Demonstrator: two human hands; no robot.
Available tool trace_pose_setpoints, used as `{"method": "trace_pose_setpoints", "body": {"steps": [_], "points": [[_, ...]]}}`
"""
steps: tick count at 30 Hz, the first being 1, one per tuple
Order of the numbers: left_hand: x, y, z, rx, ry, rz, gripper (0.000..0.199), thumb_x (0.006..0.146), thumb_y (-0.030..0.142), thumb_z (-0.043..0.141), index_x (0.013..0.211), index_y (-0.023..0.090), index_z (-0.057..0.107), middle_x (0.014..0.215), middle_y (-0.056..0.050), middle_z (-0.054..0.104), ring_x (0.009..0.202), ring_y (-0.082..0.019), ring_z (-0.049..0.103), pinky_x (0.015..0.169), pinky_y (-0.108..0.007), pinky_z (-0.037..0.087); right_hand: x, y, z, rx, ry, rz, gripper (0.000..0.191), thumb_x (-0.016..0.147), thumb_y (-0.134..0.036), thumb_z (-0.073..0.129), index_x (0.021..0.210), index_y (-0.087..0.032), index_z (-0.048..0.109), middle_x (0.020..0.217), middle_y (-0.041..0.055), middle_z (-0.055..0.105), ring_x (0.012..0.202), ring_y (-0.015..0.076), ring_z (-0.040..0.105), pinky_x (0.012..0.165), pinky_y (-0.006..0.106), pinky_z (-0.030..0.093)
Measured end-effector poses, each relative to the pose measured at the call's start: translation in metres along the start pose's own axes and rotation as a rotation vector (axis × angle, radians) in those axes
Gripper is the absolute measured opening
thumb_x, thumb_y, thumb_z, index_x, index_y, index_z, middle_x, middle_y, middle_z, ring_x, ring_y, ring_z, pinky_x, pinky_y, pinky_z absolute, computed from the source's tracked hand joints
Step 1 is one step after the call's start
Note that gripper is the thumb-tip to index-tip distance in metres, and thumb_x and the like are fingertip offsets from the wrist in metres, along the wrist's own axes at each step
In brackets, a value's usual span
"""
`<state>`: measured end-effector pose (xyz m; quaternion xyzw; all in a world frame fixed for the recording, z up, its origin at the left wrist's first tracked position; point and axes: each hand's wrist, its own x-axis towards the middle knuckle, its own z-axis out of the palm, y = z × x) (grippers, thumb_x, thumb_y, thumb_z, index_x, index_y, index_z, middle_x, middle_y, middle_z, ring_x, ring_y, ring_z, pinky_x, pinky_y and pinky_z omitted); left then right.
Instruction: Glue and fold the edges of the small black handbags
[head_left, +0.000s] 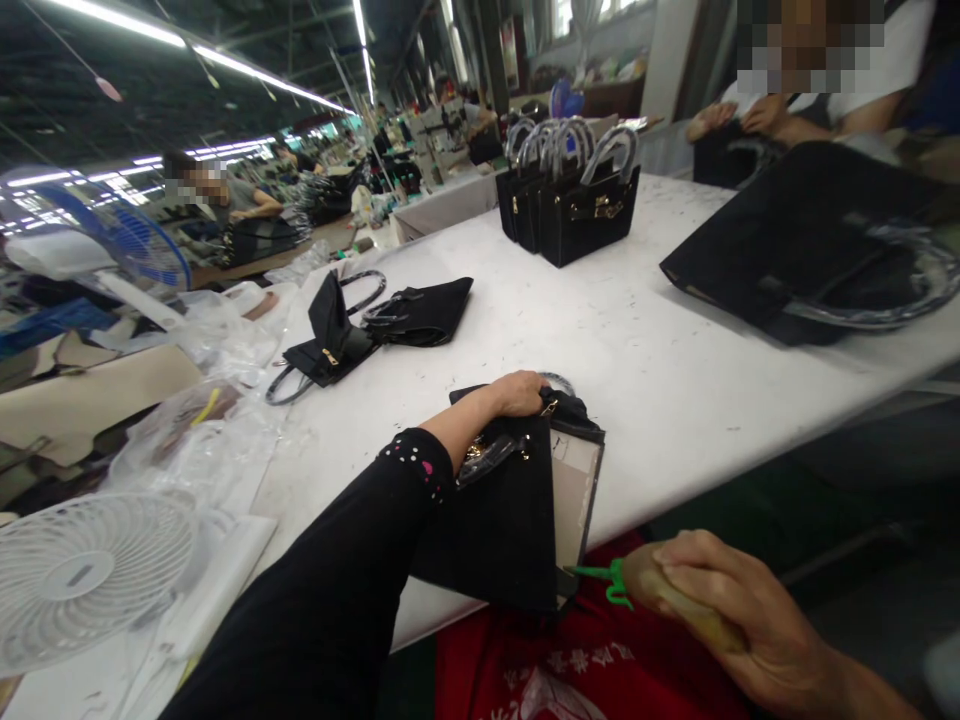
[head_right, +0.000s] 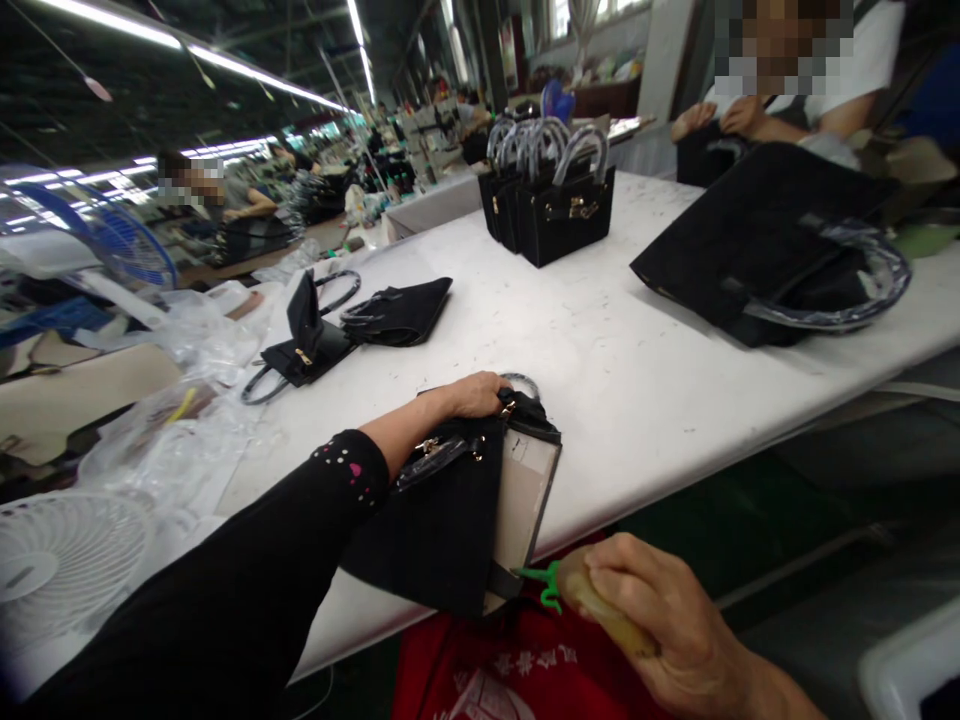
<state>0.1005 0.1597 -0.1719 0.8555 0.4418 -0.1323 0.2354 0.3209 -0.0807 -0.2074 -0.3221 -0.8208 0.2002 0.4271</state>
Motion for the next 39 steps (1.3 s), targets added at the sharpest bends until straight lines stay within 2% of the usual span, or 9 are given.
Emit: {"method": "trace_pose_setpoints", "body": {"steps": [5, 13, 17, 22, 26, 29, 33, 35, 39], "points": [[-0.021, 0.001, -0.013, 0.011, 0.054, 0.008, 0.029, 0.070, 0.014, 0.053, 0.091, 0.019, 0.071, 0.077, -0.002, 0.070, 0.073, -0.017, 0.062, 0.060, -0.022, 0.044, 0.006, 0.002, -0.001, 0.041, -0.015, 0.054, 0.032, 0.087, -0.006, 0.051, 0.114, -0.023, 0.051, 0.089, 0.0061, 0.062, 0.077, 0.0174, 0.063, 0.064, 0.029, 0.054], [-0.079, 0.006, -0.090, 0.043, 0.198, -0.001, 0.021, 0.071, 0.015, 0.053, 0.083, 0.018, 0.069, 0.067, 0.001, 0.064, 0.066, -0.014, 0.058, 0.057, -0.022, 0.038, 0.016, 0.028, -0.006, -0.096, 0.079, -0.031, 0.035, 0.087, -0.005, 0.054, 0.118, -0.022, 0.053, 0.103, 0.0087, 0.061, 0.090, 0.0176, 0.064, 0.074, 0.029, 0.056], [-0.108, 0.020, -0.110, 0.169, 0.329, 0.018, 0.020, 0.072, 0.015, 0.051, 0.081, 0.020, 0.069, 0.066, 0.001, 0.063, 0.064, -0.014, 0.056, 0.058, -0.024, 0.036, 0.026, 0.048, -0.005, -0.181, 0.129, -0.052, 0.033, 0.087, -0.005, 0.053, 0.115, -0.022, 0.055, 0.104, 0.0085, 0.061, 0.091, 0.0174, 0.064, 0.075, 0.030, 0.056], [-0.137, 0.048, -0.088, 0.310, 0.495, -0.038, 0.019, 0.072, 0.014, 0.053, 0.079, 0.022, 0.068, 0.070, -0.001, 0.063, 0.067, -0.017, 0.058, 0.059, -0.027, 0.035, 0.030, 0.064, -0.004, -0.230, 0.172, 0.003, 0.026, 0.088, -0.010, 0.054, 0.110, -0.022, 0.059, 0.102, 0.0081, 0.063, 0.089, 0.0179, 0.064, 0.074, 0.031, 0.057], [-0.154, 0.061, -0.055, 0.153, 0.550, -0.072, 0.010, 0.073, 0.018, 0.058, 0.075, 0.021, 0.067, 0.088, -0.002, 0.061, 0.072, -0.016, 0.057, 0.061, -0.028, 0.040, 0.030, 0.068, -0.004, -0.212, 0.182, 0.024, 0.025, 0.089, -0.012, 0.054, 0.110, -0.023, 0.058, 0.102, 0.0075, 0.063, 0.089, 0.0179, 0.065, 0.074, 0.031, 0.057], [-0.161, 0.059, -0.040, 0.001, 0.532, -0.123, 0.007, 0.070, 0.017, 0.060, 0.068, 0.020, 0.066, 0.087, -0.001, 0.057, 0.071, -0.014, 0.054, 0.061, -0.027, 0.042, 0.032, 0.070, -0.003, -0.186, 0.201, 0.054, 0.021, 0.089, -0.016, 0.055, 0.109, -0.024, 0.058, 0.102, 0.0068, 0.063, 0.088, 0.0185, 0.065, 0.074, 0.032, 0.056], [-0.160, 0.047, -0.037, -0.115, 0.566, -0.158, 0.013, 0.070, 0.013, 0.057, 0.068, 0.021, 0.067, 0.087, 0.000, 0.055, 0.070, -0.014, 0.053, 0.062, -0.027, 0.043, 0.039, 0.068, -0.002, -0.117, 0.157, 0.235, 0.007, 0.093, -0.028, 0.054, 0.093, -0.022, 0.058, 0.088, 0.0037, 0.061, 0.077, 0.0170, 0.060, 0.067, 0.031, 0.052], [-0.156, 0.045, -0.038, -0.131, 0.586, -0.170, 0.013, 0.071, 0.015, 0.057, 0.072, 0.022, 0.068, 0.090, 0.000, 0.055, 0.073, -0.014, 0.053, 0.064, -0.028, 0.044, 0.044, 0.065, -0.004, -0.073, 0.113, 0.346, 0.016, 0.094, -0.033, 0.053, 0.084, -0.022, 0.056, 0.080, 0.0010, 0.056, 0.069, 0.0150, 0.055, 0.062, 0.029, 0.048], [-0.151, 0.049, -0.038, -0.110, 0.587, -0.186, 0.014, 0.074, 0.019, 0.057, 0.076, 0.023, 0.070, 0.094, -0.001, 0.054, 0.074, -0.014, 0.053, 0.064, -0.029, 0.043, 0.049, 0.064, -0.009, -0.044, 0.131, 0.370, 0.018, 0.095, -0.035, 0.051, 0.085, -0.022, 0.056, 0.081, 0.0009, 0.054, 0.073, 0.0156, 0.054, 0.066, 0.030, 0.045]]}}
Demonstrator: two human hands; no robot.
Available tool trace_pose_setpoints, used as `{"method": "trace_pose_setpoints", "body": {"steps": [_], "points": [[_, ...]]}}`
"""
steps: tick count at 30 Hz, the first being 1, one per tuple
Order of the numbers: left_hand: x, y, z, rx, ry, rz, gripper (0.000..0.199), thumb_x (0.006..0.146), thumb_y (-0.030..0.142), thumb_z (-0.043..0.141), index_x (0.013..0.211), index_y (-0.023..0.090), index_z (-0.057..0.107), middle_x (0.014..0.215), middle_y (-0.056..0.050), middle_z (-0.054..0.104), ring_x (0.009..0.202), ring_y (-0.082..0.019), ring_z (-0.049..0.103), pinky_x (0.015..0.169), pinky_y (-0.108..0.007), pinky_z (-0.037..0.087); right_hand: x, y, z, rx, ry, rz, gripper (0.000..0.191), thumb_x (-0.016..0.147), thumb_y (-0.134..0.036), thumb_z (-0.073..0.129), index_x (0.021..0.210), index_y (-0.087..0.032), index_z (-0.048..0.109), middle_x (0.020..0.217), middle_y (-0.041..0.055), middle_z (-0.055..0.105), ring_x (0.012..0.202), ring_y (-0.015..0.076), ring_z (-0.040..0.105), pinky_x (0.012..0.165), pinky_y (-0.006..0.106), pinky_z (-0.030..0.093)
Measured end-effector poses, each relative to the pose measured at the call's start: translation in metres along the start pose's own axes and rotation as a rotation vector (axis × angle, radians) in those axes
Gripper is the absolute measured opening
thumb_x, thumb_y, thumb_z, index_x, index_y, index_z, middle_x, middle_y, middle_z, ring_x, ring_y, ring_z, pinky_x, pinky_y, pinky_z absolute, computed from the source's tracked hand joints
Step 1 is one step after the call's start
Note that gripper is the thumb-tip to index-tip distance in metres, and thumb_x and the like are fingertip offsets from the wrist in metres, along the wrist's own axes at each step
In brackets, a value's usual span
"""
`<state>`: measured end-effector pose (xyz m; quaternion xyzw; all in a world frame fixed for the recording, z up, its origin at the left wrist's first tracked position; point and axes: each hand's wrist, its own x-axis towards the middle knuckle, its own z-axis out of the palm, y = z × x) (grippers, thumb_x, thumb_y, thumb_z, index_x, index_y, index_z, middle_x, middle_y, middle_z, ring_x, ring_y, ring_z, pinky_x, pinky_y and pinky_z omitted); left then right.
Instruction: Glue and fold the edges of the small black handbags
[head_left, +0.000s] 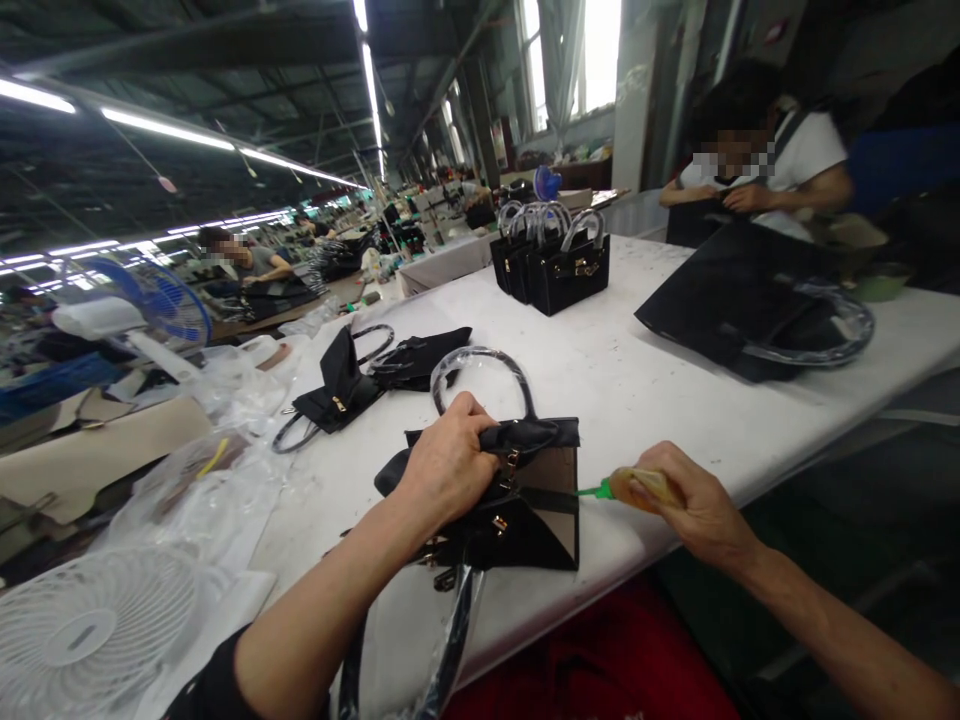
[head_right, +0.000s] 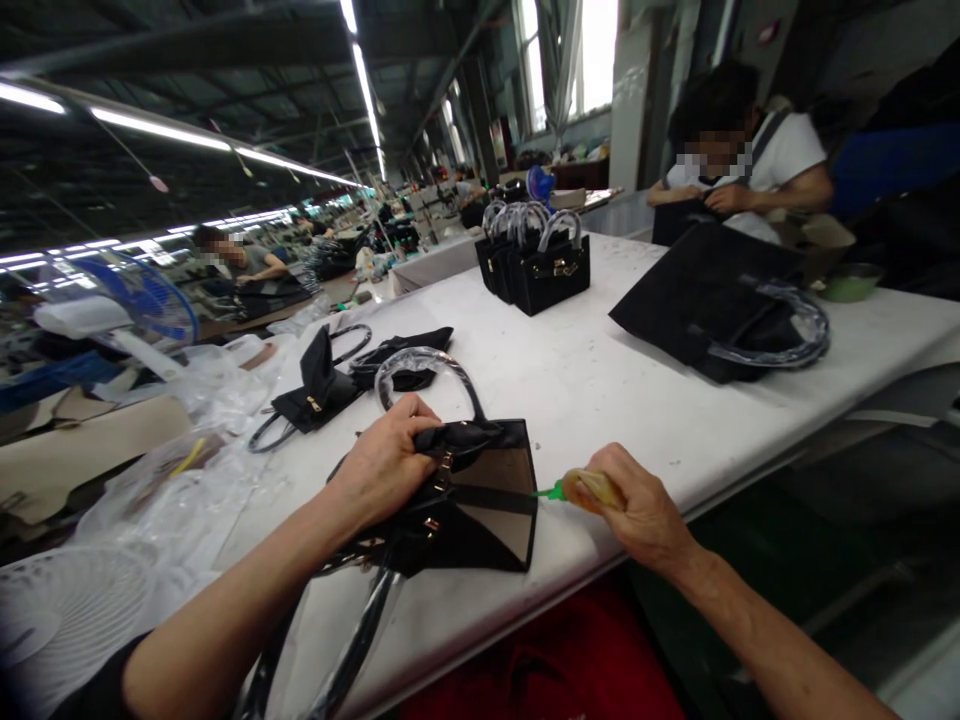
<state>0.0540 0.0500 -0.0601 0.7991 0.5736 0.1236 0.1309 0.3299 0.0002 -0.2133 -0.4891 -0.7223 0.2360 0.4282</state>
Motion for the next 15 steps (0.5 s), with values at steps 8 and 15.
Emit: {"method": "trace_pose_setpoints", "body": {"steps": [8, 15], "points": [[-0.008, 0.001, 0.001, -0.035, -0.010, -0.002, 0.015, 0.074, 0.019, 0.058, 0.078, 0.025, 0.071, 0.096, 0.000, 0.054, 0.072, -0.014, 0.054, 0.065, -0.029, 0.046, 0.009, 0.000, -0.008, -0.006, -0.080, -0.031, 0.020, 0.095, -0.037, 0.050, 0.084, -0.021, 0.054, 0.081, 0.0005, 0.052, 0.072, 0.0148, 0.052, 0.065, 0.029, 0.043], [-0.013, 0.000, 0.002, -0.077, -0.003, -0.003, 0.016, 0.075, 0.020, 0.058, 0.079, 0.026, 0.072, 0.098, 0.000, 0.054, 0.072, -0.014, 0.053, 0.065, -0.029, 0.046, 0.010, -0.002, -0.008, -0.019, -0.098, 0.005, 0.023, 0.095, -0.040, 0.050, 0.081, -0.021, 0.054, 0.079, 0.0003, 0.052, 0.069, 0.0144, 0.051, 0.062, 0.029, 0.043]]}}
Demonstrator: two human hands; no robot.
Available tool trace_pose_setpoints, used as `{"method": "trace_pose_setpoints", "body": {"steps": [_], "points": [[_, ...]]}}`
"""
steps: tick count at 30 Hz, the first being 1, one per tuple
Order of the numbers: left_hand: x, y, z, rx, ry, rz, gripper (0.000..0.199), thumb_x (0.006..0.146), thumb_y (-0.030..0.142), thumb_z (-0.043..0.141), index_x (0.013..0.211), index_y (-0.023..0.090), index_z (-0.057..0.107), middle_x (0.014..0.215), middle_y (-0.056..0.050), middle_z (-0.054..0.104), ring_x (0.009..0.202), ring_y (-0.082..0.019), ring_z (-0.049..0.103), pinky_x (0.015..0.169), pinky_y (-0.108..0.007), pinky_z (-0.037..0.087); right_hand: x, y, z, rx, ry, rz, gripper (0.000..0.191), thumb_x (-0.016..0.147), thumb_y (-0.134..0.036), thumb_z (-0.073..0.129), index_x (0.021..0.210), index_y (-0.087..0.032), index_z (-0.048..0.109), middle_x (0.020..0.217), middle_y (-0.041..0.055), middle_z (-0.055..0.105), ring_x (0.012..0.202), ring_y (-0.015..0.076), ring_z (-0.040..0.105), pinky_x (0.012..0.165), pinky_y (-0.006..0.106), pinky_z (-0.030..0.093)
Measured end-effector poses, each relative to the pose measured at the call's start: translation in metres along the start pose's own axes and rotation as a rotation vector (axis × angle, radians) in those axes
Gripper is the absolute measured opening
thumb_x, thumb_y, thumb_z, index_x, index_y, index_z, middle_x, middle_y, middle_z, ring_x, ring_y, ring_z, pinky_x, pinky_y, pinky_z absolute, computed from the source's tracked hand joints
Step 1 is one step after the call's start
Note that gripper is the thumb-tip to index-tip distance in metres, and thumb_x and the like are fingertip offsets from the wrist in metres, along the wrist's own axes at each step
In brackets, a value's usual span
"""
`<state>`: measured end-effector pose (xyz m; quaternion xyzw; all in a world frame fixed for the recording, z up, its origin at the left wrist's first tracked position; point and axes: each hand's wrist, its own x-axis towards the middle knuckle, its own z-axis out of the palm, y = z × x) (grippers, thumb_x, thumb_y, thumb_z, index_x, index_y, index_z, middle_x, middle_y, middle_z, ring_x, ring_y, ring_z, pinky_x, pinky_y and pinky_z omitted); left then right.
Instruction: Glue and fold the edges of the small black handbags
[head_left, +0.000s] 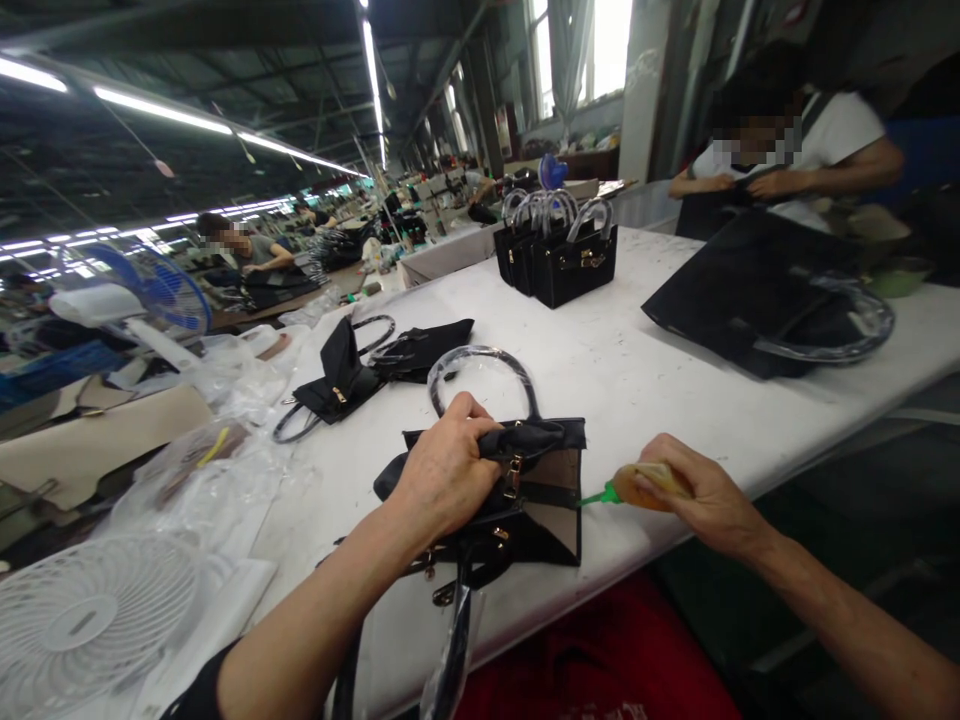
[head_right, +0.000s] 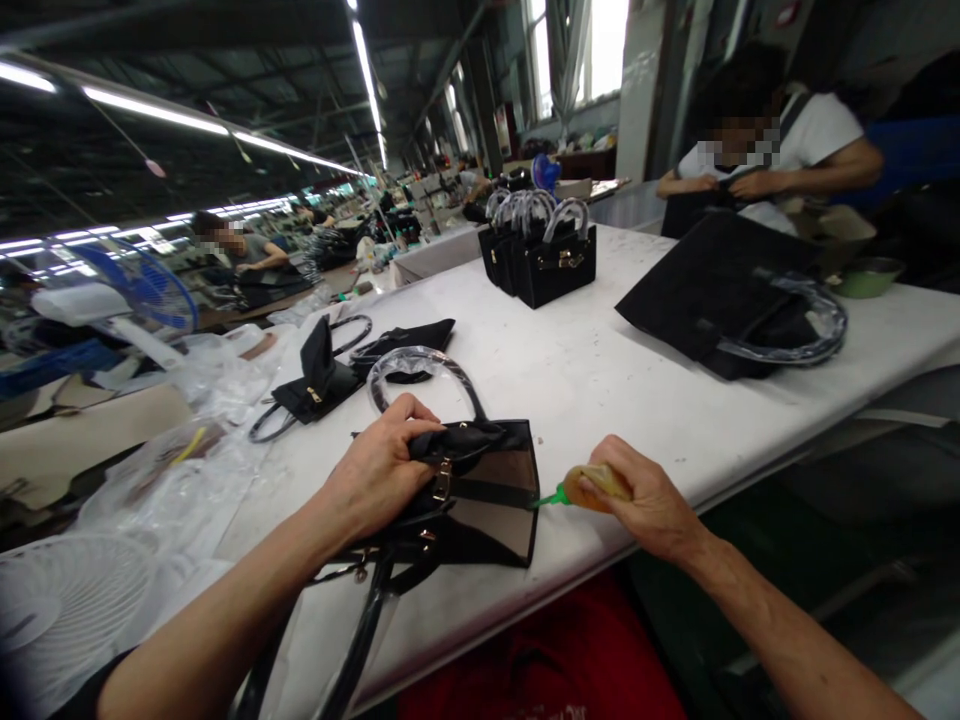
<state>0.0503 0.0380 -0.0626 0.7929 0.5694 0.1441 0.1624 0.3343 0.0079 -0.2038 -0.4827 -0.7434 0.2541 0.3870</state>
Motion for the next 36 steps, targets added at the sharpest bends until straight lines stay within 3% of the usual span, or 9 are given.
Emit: {"method": "trace_pose_setpoints", "body": {"steps": [3, 6, 10, 15, 19, 23, 27, 31, 36], "points": [[-0.002, -0.002, 0.000, -0.025, -0.003, 0.006, 0.014, 0.076, 0.022, 0.059, 0.076, 0.025, 0.072, 0.096, 0.000, 0.054, 0.071, -0.013, 0.052, 0.063, -0.028, 0.046, 0.000, -0.001, -0.001, -0.026, 0.043, 0.012, 0.024, 0.094, -0.041, 0.051, 0.081, -0.021, 0.054, 0.079, 0.0006, 0.052, 0.069, 0.0148, 0.051, 0.062, 0.029, 0.043], [-0.003, -0.002, 0.000, -0.026, -0.006, 0.000, 0.012, 0.076, 0.022, 0.059, 0.076, 0.025, 0.072, 0.096, -0.001, 0.054, 0.070, -0.013, 0.052, 0.063, -0.028, 0.047, -0.001, -0.001, -0.002, -0.013, -0.006, 0.014, 0.025, 0.095, -0.040, 0.049, 0.079, -0.022, 0.054, 0.076, -0.0002, 0.051, 0.066, 0.0140, 0.050, 0.059, 0.029, 0.043], [-0.004, -0.002, 0.000, -0.032, 0.000, -0.007, 0.013, 0.076, 0.023, 0.060, 0.076, 0.024, 0.072, 0.096, -0.001, 0.054, 0.069, -0.013, 0.052, 0.062, -0.028, 0.047, -0.002, 0.002, -0.001, 0.020, 0.024, -0.025, 0.019, 0.095, -0.038, 0.052, 0.086, -0.021, 0.057, 0.084, 0.0020, 0.054, 0.075, 0.0161, 0.054, 0.067, 0.030, 0.045], [-0.005, -0.001, -0.001, -0.052, -0.010, -0.010, 0.014, 0.076, 0.022, 0.060, 0.081, 0.025, 0.073, 0.098, -0.001, 0.054, 0.069, -0.013, 0.052, 0.063, -0.028, 0.047, -0.003, 0.004, -0.001, 0.054, -0.062, -0.049, 0.018, 0.097, -0.034, 0.048, 0.087, -0.022, 0.057, 0.083, 0.0023, 0.054, 0.073, 0.0157, 0.053, 0.065, 0.030, 0.044], [-0.008, 0.002, -0.003, -0.055, -0.017, -0.023, 0.014, 0.077, 0.022, 0.059, 0.079, 0.024, 0.073, 0.097, -0.001, 0.053, 0.070, -0.013, 0.052, 0.065, -0.029, 0.047, -0.005, 0.003, 0.000, 0.066, -0.012, -0.076, 0.014, 0.095, -0.032, 0.050, 0.089, -0.022, 0.058, 0.085, 0.0030, 0.056, 0.076, 0.0173, 0.055, 0.067, 0.031, 0.044], [-0.012, 0.004, -0.004, -0.052, -0.026, -0.036, 0.015, 0.077, 0.021, 0.058, 0.079, 0.026, 0.072, 0.097, 0.001, 0.053, 0.070, -0.012, 0.052, 0.064, -0.028, 0.046, -0.011, 0.002, 0.001, 0.109, -0.095, -0.109, 0.010, 0.095, -0.027, 0.049, 0.091, -0.023, 0.057, 0.086, 0.0031, 0.056, 0.074, 0.0169, 0.056, 0.065, 0.031, 0.045], [-0.015, 0.005, -0.004, -0.033, -0.026, -0.044, 0.017, 0.076, 0.020, 0.057, 0.080, 0.027, 0.072, 0.097, 0.001, 0.053, 0.068, -0.012, 0.052, 0.062, -0.028, 0.045, -0.015, 0.004, 0.002, 0.094, 0.005, -0.156, 0.007, 0.093, -0.023, 0.052, 0.097, -0.023, 0.058, 0.093, 0.0045, 0.058, 0.082, 0.0187, 0.058, 0.071, 0.033, 0.046], [-0.017, 0.005, -0.003, -0.030, -0.023, -0.044, 0.018, 0.076, 0.019, 0.057, 0.081, 0.027, 0.072, 0.098, 0.002, 0.053, 0.069, -0.012, 0.053, 0.064, -0.029, 0.046, -0.017, 0.005, 0.003, 0.128, -0.099, -0.148, 0.007, 0.093, -0.020, 0.051, 0.095, -0.023, 0.058, 0.089, 0.0034, 0.057, 0.076, 0.0168, 0.057, 0.066, 0.031, 0.046], [-0.019, 0.004, -0.003, -0.044, -0.025, -0.043, 0.019, 0.075, 0.018, 0.058, 0.083, 0.028, 0.073, 0.098, 0.002, 0.054, 0.071, -0.012, 0.055, 0.067, -0.029, 0.047, -0.017, 0.004, 0.004, 0.101, 0.011, -0.159, 0.007, 0.093, -0.020, 0.052, 0.097, -0.023, 0.057, 0.093, 0.0045, 0.057, 0.081, 0.0174, 0.058, 0.069, 0.031, 0.046]]}}
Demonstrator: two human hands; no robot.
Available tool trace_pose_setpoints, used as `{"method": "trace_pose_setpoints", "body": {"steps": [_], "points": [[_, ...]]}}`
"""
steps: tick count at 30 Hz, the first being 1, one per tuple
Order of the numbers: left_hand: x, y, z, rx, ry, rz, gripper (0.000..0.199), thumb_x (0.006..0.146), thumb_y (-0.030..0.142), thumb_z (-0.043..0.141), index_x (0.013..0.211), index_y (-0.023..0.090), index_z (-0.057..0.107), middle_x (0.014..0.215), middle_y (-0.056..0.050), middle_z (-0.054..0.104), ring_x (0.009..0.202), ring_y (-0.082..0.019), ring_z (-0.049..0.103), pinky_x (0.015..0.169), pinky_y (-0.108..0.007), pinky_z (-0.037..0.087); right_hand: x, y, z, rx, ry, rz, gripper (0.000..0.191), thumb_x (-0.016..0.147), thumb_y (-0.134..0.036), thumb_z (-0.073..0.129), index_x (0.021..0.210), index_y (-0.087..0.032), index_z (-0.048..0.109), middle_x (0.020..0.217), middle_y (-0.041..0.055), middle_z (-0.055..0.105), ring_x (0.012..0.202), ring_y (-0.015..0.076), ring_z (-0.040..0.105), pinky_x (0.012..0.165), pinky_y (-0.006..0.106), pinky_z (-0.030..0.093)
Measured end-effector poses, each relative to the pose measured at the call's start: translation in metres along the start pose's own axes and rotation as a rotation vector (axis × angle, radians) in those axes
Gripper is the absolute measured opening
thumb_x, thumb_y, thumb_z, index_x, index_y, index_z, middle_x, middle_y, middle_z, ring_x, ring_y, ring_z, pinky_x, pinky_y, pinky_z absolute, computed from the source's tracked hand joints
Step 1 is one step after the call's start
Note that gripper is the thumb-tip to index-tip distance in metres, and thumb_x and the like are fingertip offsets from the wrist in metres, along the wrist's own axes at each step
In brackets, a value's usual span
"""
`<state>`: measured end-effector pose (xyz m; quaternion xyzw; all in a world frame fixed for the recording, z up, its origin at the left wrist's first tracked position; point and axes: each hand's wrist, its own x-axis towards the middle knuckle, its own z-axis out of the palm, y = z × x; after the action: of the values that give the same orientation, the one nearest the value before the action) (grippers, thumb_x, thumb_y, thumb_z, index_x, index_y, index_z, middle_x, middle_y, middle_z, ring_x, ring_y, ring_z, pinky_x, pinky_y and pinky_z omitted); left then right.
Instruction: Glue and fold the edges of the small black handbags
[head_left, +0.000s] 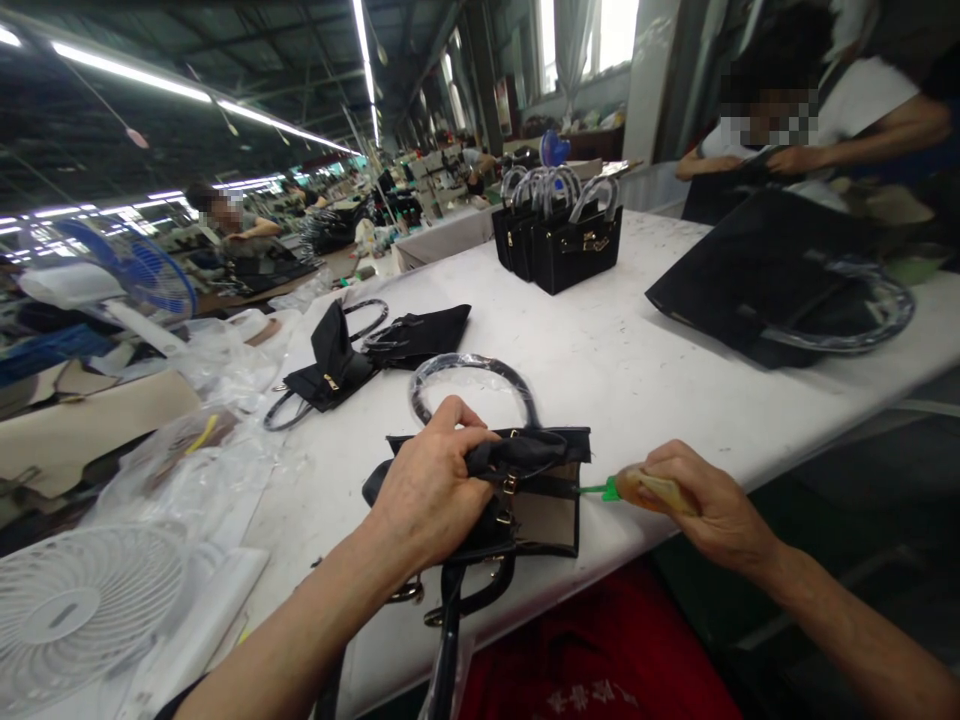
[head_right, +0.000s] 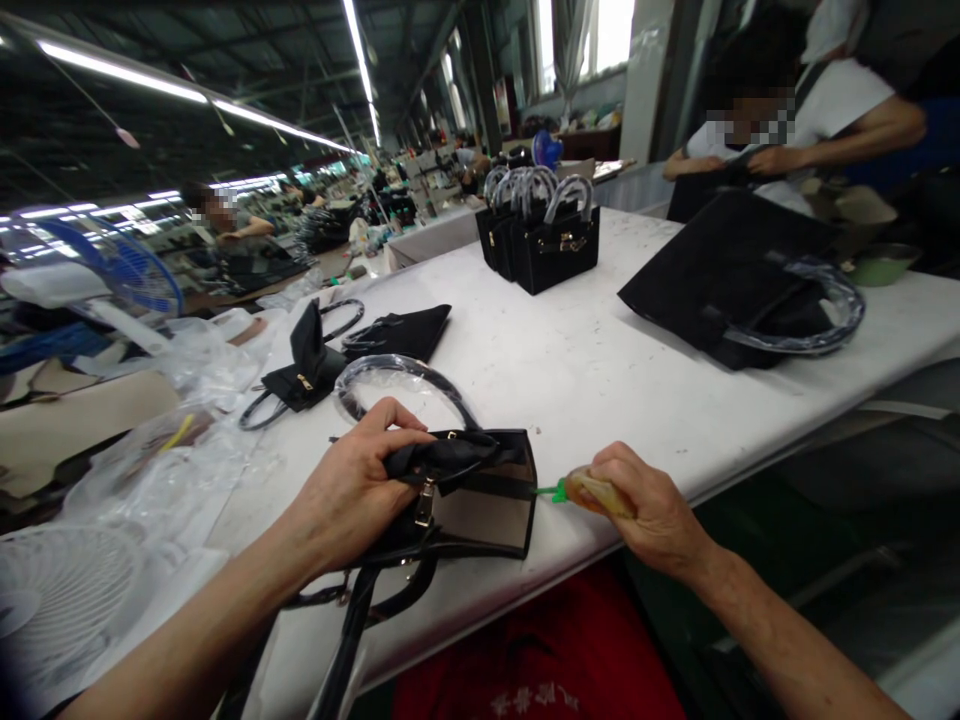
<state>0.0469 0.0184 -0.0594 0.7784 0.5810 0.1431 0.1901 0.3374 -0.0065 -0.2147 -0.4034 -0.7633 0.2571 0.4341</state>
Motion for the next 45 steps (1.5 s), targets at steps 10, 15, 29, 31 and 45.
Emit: {"method": "trace_pose_setpoints", "body": {"steps": [10, 15, 29, 31, 45], "points": [[-0.009, -0.005, 0.001, -0.037, 0.012, 0.007, 0.017, 0.076, 0.020, 0.060, 0.083, 0.030, 0.072, 0.097, 0.003, 0.054, 0.075, -0.012, 0.057, 0.067, -0.029, 0.047, -0.005, -0.004, 0.002, 0.051, -0.048, 0.024, 0.008, 0.093, -0.021, 0.052, 0.096, -0.023, 0.059, 0.090, 0.0042, 0.059, 0.078, 0.0174, 0.059, 0.067, 0.031, 0.046], [-0.014, -0.008, 0.002, -0.056, 0.006, 0.001, 0.018, 0.078, 0.020, 0.059, 0.083, 0.030, 0.072, 0.097, 0.003, 0.053, 0.077, -0.012, 0.058, 0.063, -0.027, 0.046, -0.009, -0.001, 0.001, 0.079, -0.072, -0.021, 0.013, 0.091, -0.016, 0.053, 0.101, -0.025, 0.057, 0.095, 0.0040, 0.057, 0.081, 0.0168, 0.059, 0.069, 0.030, 0.047], [-0.032, -0.004, 0.001, -0.059, 0.019, 0.005, 0.026, 0.078, 0.015, 0.058, 0.094, 0.028, 0.074, 0.102, -0.001, 0.056, 0.093, -0.016, 0.061, 0.075, -0.027, 0.053, -0.016, -0.006, 0.002, 0.099, -0.130, 0.000, 0.014, 0.091, -0.015, 0.051, 0.099, -0.025, 0.056, 0.092, 0.0040, 0.058, 0.077, 0.0166, 0.059, 0.066, 0.030, 0.047], [-0.035, -0.004, 0.001, -0.050, 0.018, -0.009, 0.028, 0.077, 0.015, 0.058, 0.095, 0.029, 0.074, 0.100, -0.001, 0.058, 0.094, -0.018, 0.061, 0.075, -0.028, 0.053, -0.017, -0.007, 0.002, 0.105, -0.126, -0.024, 0.015, 0.091, -0.014, 0.051, 0.101, -0.025, 0.056, 0.092, 0.0043, 0.059, 0.077, 0.0172, 0.060, 0.066, 0.031, 0.048], [-0.048, -0.006, 0.001, 0.019, -0.006, -0.020, 0.032, 0.077, 0.015, 0.058, 0.099, 0.032, 0.074, 0.094, -0.001, 0.070, 0.092, -0.021, 0.063, 0.078, -0.033, 0.052, -0.026, -0.009, 0.001, 0.107, -0.108, 0.037, 0.013, 0.090, -0.016, 0.055, 0.100, -0.025, 0.057, 0.092, 0.0034, 0.058, 0.078, 0.0167, 0.059, 0.067, 0.030, 0.047]]}}
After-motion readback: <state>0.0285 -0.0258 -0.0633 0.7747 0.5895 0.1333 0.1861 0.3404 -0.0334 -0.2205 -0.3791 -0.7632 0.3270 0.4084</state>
